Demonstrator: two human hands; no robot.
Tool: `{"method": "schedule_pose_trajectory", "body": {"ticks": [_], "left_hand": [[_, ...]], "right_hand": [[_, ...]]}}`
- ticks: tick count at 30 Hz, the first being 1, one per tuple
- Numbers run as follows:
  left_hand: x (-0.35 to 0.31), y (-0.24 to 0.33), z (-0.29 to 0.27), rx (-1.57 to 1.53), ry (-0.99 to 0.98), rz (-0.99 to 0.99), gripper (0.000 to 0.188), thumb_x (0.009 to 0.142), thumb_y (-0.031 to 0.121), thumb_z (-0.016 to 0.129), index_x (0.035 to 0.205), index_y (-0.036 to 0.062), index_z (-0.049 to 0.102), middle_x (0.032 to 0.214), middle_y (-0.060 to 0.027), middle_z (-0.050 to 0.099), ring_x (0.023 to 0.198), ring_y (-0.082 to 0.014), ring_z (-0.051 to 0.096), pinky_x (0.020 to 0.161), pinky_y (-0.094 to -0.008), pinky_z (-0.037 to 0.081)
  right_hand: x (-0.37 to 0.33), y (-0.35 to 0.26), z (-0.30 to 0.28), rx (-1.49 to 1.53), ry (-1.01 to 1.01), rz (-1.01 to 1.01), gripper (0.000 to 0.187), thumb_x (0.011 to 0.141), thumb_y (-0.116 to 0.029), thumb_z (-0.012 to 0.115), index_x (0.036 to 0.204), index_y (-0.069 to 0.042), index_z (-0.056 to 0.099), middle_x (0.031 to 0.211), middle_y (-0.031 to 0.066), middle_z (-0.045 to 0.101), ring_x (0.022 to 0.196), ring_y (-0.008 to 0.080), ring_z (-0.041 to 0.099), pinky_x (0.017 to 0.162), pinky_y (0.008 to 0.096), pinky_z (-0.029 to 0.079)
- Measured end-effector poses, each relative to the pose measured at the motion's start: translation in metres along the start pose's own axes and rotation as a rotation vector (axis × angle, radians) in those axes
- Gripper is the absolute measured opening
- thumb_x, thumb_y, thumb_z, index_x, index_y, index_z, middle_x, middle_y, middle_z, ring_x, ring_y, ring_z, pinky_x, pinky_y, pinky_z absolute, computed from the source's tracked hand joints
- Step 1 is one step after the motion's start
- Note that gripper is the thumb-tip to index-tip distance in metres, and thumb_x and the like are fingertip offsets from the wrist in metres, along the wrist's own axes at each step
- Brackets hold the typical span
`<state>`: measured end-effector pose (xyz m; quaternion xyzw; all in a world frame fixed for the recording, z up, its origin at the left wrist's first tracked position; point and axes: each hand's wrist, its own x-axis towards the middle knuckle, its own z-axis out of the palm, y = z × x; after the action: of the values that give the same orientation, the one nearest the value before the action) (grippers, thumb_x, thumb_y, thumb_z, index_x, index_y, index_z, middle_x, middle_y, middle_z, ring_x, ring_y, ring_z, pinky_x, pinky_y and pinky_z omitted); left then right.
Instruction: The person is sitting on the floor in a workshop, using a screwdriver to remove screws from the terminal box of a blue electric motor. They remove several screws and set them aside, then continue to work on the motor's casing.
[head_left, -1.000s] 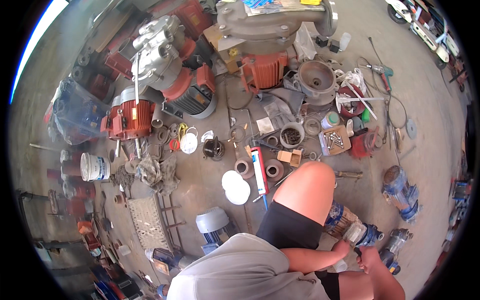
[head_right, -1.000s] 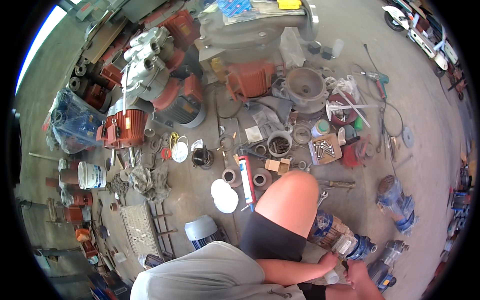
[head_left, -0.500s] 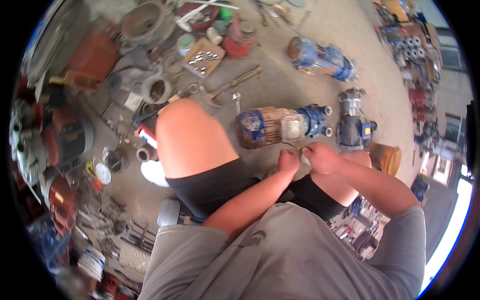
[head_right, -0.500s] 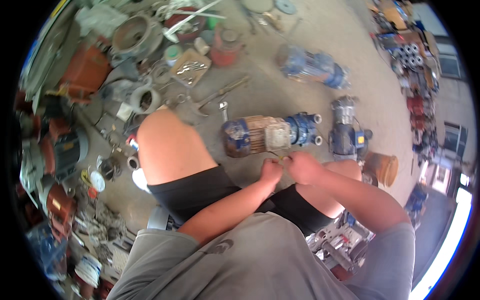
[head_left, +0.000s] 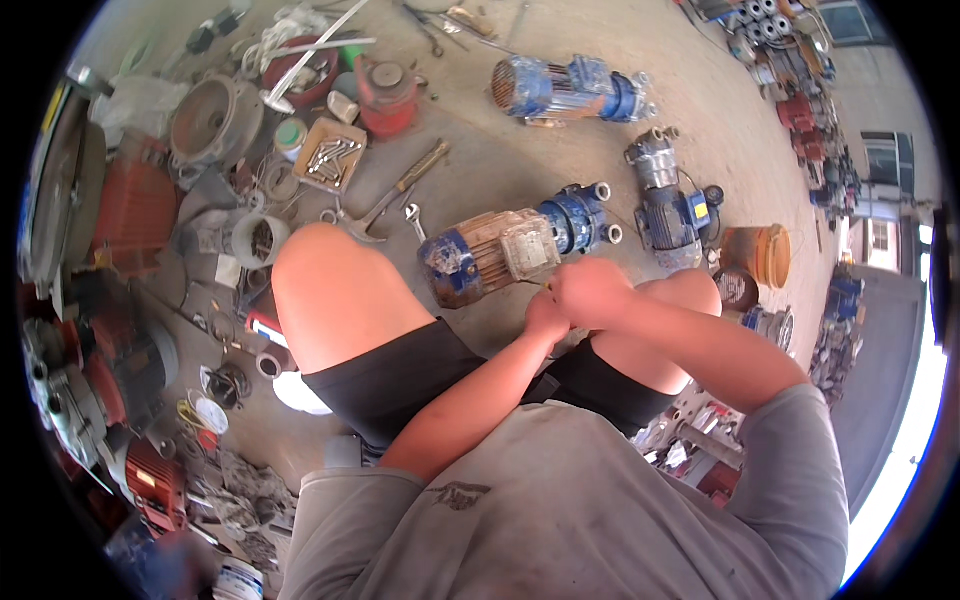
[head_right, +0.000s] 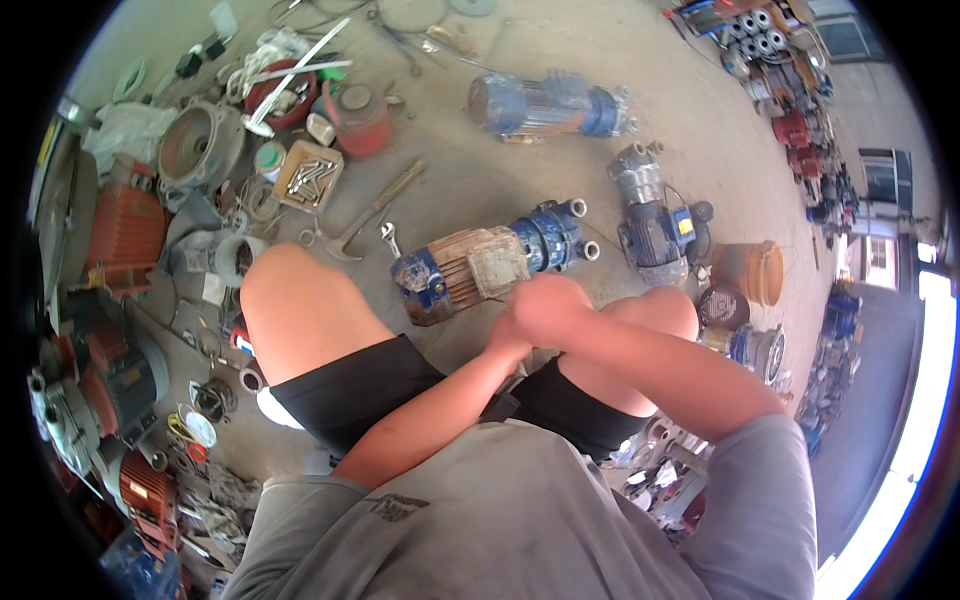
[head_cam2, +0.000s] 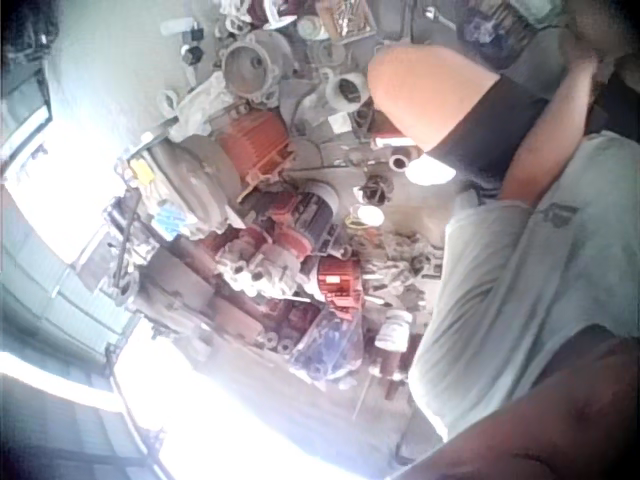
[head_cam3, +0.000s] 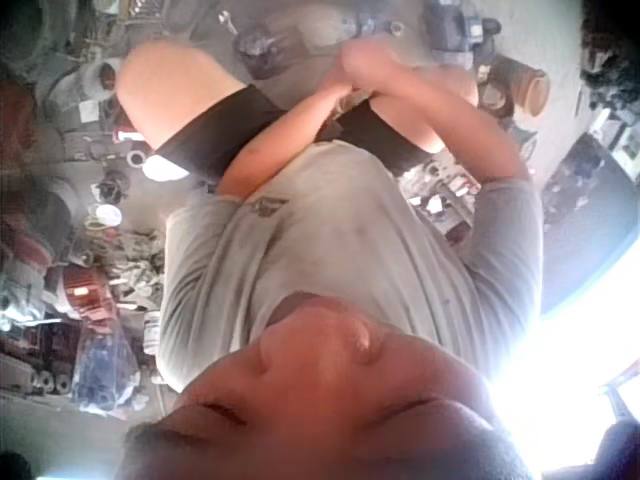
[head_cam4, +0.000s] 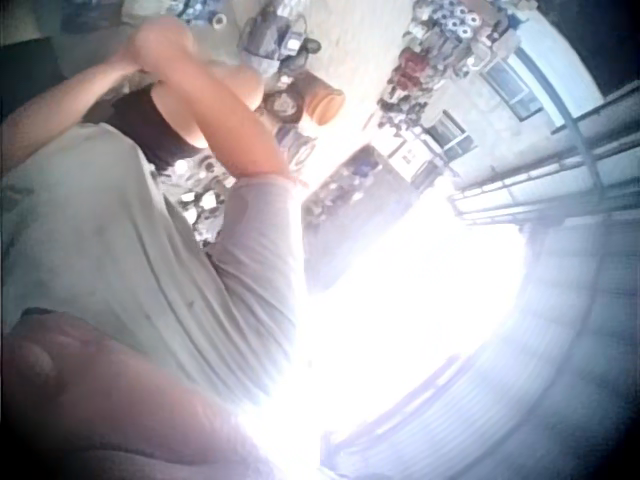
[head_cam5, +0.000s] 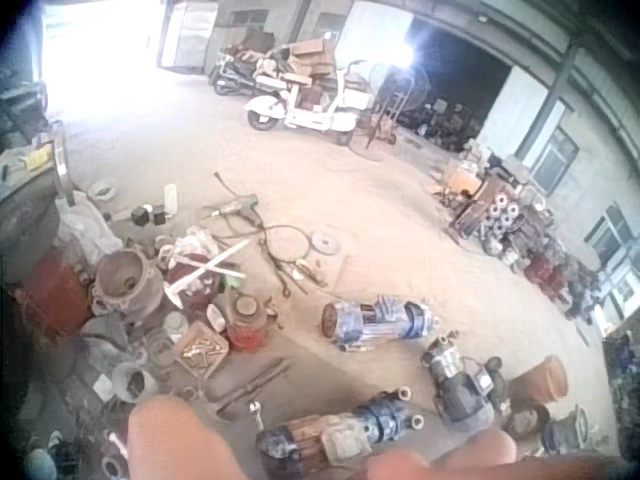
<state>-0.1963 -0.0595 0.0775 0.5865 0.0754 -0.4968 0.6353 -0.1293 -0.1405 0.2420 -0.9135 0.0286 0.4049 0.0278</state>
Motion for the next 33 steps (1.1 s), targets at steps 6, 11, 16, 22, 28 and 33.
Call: {"method": "schedule_pose_trajectory", "body": {"ticks": [6,11,16,22,28,33], "left_hand": [[0.02,0.015,0.018,0.146,0.014,0.261,0.04,0.091,0.04,0.07,0.102,0.0012,0.07,0.082,-0.0133,0.075,0.082,-0.027,0.075,0.067,-0.0427,0.056],[0.037,0.028,0.005,0.819,-0.105,0.337,0.03,0.096,0.027,0.058,0.092,0.0011,0.074,0.084,-0.0158,0.075,0.084,-0.0317,0.074,0.077,-0.0448,0.055],[0.018,0.107,0.006,0.567,-0.207,0.29,0.029,0.098,0.019,0.053,0.109,0.0015,0.074,0.087,-0.0093,0.071,0.075,-0.0193,0.065,0.068,-0.0348,0.051],[0.051,0.183,-0.015,0.387,-0.311,0.296,0.028,0.101,0.004,0.051,0.127,0.0015,0.063,0.102,-0.0123,0.075,0.076,-0.0152,0.066,0.068,-0.0282,0.053],[0.044,0.205,0.005,0.134,-0.072,0.332,0.031,0.099,0.003,0.066,0.127,-0.005,0.054,0.105,-0.0157,0.076,0.076,-0.0141,0.067,0.063,-0.0266,0.054],[0.058,0.207,-0.002,0.208,-0.137,0.416,0.014,0.098,0.005,0.067,0.11,-0.0027,0.067,0.1,-0.0114,0.076,0.068,-0.01,0.063,0.059,-0.0243,0.051]], "right_hand": [[-0.004,0.004,-0.005,0.293,0.276,0.203,0.028,0.092,-0.03,0.057,0.09,-0.008,0.075,0.091,0.0198,0.075,0.088,0.0407,0.072,0.08,0.0523,0.058],[-0.026,0.04,-0.022,0.471,0.473,0.114,0.032,0.095,-0.028,0.054,0.095,-0.003,0.075,0.098,0.0195,0.075,0.095,0.0408,0.072,0.082,0.0512,0.057],[-0.044,0.102,-0.013,1.334,0.907,0.119,0.032,0.104,-0.027,0.057,0.112,-0.003,0.076,0.075,0.0074,0.068,0.066,0.0194,0.063,0.061,0.0349,0.049],[-0.049,0.12,-0.011,1.573,1.048,0.136,0.034,0.107,-0.028,0.056,0.114,0.0,0.074,0.068,-0.0016,0.06,0.061,0.0062,0.053,0.056,0.0259,0.043],[-0.075,0.156,-0.002,1.215,1.006,0.097,0.03,0.098,-0.029,0.066,0.101,-0.001,0.075,0.075,0.0114,0.07,0.063,0.0172,0.066,0.064,0.0356,0.054],[-0.072,0.17,-0.001,1.216,0.927,0.115,0.035,0.092,-0.037,0.066,0.104,-0.005,0.077,0.091,0.0179,0.075,0.083,0.0337,0.073,0.078,0.0415,0.057]]}}
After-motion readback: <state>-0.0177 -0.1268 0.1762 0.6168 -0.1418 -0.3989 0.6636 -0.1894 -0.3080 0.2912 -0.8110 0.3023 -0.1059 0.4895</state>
